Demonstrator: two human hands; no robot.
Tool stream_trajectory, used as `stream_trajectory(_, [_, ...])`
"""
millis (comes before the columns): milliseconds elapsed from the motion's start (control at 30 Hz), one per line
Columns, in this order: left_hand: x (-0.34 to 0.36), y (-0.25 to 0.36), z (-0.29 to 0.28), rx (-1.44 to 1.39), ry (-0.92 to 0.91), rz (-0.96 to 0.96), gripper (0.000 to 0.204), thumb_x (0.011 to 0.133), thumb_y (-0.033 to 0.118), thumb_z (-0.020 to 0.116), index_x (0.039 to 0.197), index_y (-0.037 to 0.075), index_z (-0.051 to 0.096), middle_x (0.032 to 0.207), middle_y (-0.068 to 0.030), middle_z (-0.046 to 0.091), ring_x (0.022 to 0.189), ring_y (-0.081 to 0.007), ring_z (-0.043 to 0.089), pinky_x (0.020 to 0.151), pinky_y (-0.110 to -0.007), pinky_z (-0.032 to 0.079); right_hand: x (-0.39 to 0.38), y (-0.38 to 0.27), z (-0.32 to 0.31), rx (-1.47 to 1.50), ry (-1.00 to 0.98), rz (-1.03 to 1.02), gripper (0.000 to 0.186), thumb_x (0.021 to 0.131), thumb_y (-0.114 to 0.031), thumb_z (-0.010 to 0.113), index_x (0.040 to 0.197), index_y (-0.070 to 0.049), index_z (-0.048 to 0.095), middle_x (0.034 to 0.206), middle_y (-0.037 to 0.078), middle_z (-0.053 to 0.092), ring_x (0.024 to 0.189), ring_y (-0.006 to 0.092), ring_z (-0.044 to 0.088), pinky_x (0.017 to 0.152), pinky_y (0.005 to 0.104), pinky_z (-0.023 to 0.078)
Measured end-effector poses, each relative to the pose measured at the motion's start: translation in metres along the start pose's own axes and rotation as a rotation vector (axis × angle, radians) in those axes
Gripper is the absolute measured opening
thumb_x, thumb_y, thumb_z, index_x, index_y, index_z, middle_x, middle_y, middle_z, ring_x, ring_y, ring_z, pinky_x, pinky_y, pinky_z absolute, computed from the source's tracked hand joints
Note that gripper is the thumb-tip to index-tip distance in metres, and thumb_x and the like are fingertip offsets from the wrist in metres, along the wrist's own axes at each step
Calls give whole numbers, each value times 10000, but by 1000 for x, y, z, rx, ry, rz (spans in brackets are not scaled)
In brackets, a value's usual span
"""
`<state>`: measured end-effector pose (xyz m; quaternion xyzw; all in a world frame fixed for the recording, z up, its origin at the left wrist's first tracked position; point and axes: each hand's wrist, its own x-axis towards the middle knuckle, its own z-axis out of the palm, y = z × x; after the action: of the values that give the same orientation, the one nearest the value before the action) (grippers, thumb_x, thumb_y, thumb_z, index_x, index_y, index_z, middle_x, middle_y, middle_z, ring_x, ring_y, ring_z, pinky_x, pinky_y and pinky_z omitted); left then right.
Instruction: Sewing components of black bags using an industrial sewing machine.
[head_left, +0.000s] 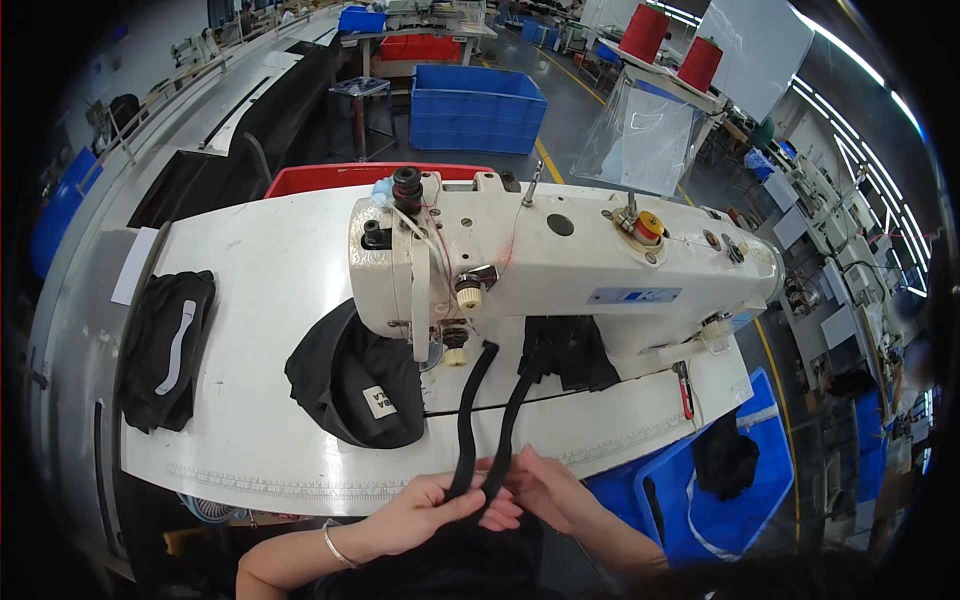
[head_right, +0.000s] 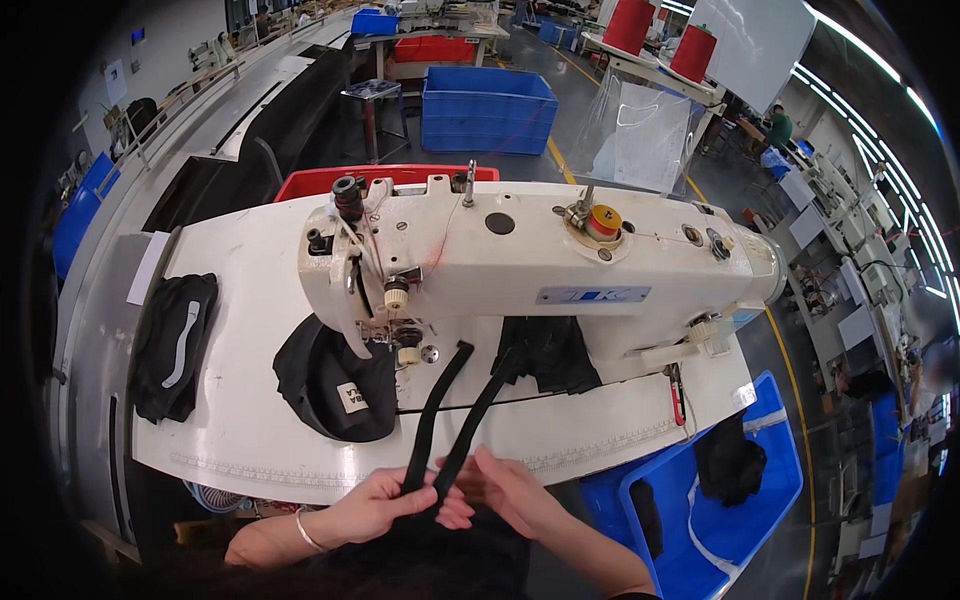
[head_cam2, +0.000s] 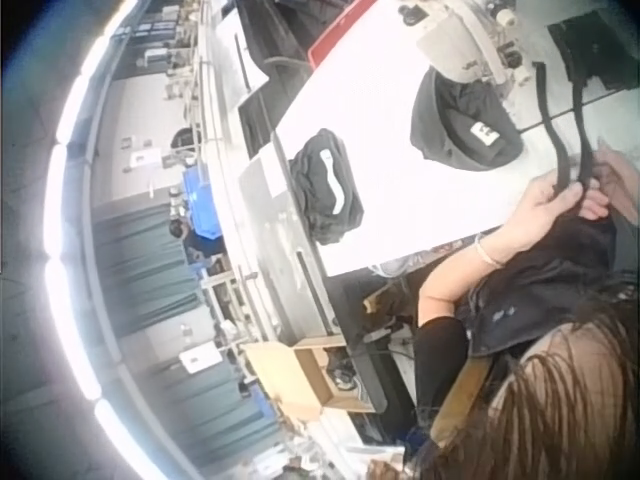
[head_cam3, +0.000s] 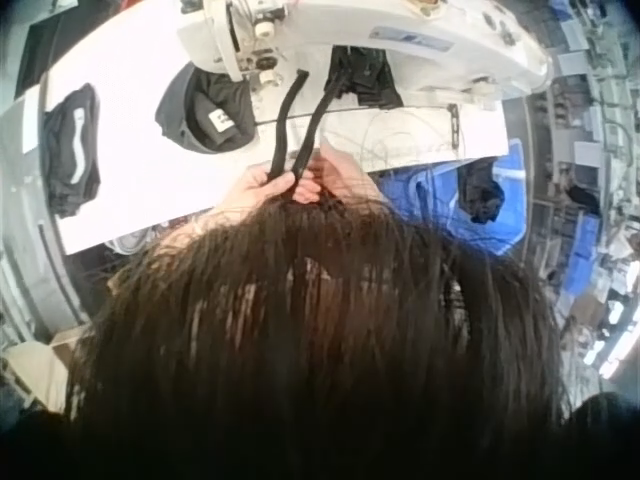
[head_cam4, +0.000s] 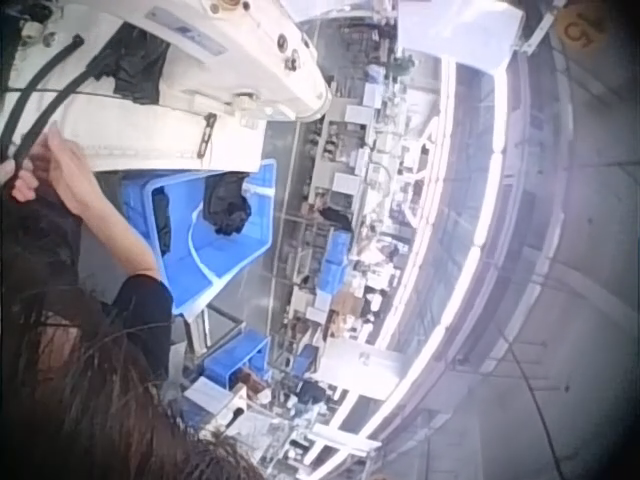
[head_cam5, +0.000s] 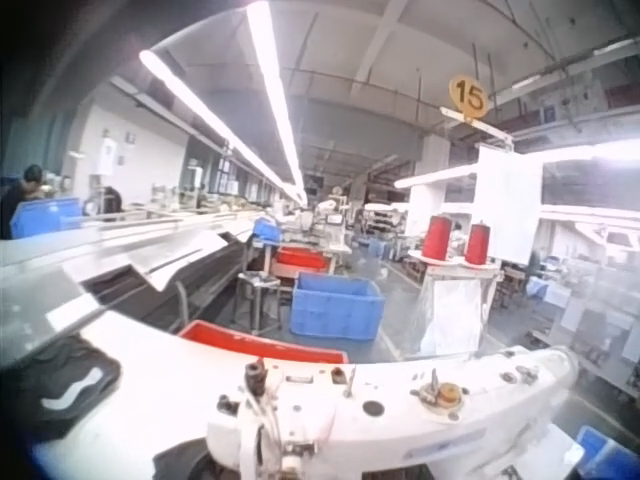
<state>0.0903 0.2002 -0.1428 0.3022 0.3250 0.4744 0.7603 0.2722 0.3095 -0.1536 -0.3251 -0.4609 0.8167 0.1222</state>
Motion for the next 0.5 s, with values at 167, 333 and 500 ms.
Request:
stream_trajectory(167, [-27,-25,3,126,282,247,327,985,140,434,1261,-17,512,1220,-106,583,1167,-193,518,1044,-322,349,26,3,33,589,165,-292,270,1008,-251,382,1091,-30,515,756,23,503,716,160,543,701,297,470])
stream_trajectory(333, [-74,-2,-9,-422,391,573,162,987,199,438,1058,73,510,624,26,395,558,-110,404,662,-327,446,-26,36,38,669,-82,32,280,1027,-252,311,1025,-38,491,613,-9,313,468,73,241,432,223,231])
stream_trajectory(500, [-112,25,-33,-391,594,843,299,1019,278,342,923,42,498,570,36,324,460,-61,281,419,-195,283,-44,99,36,508,-9,433,303,1025,-257,330,1175,-22,450,697,40,500,530,127,463,492,252,389])
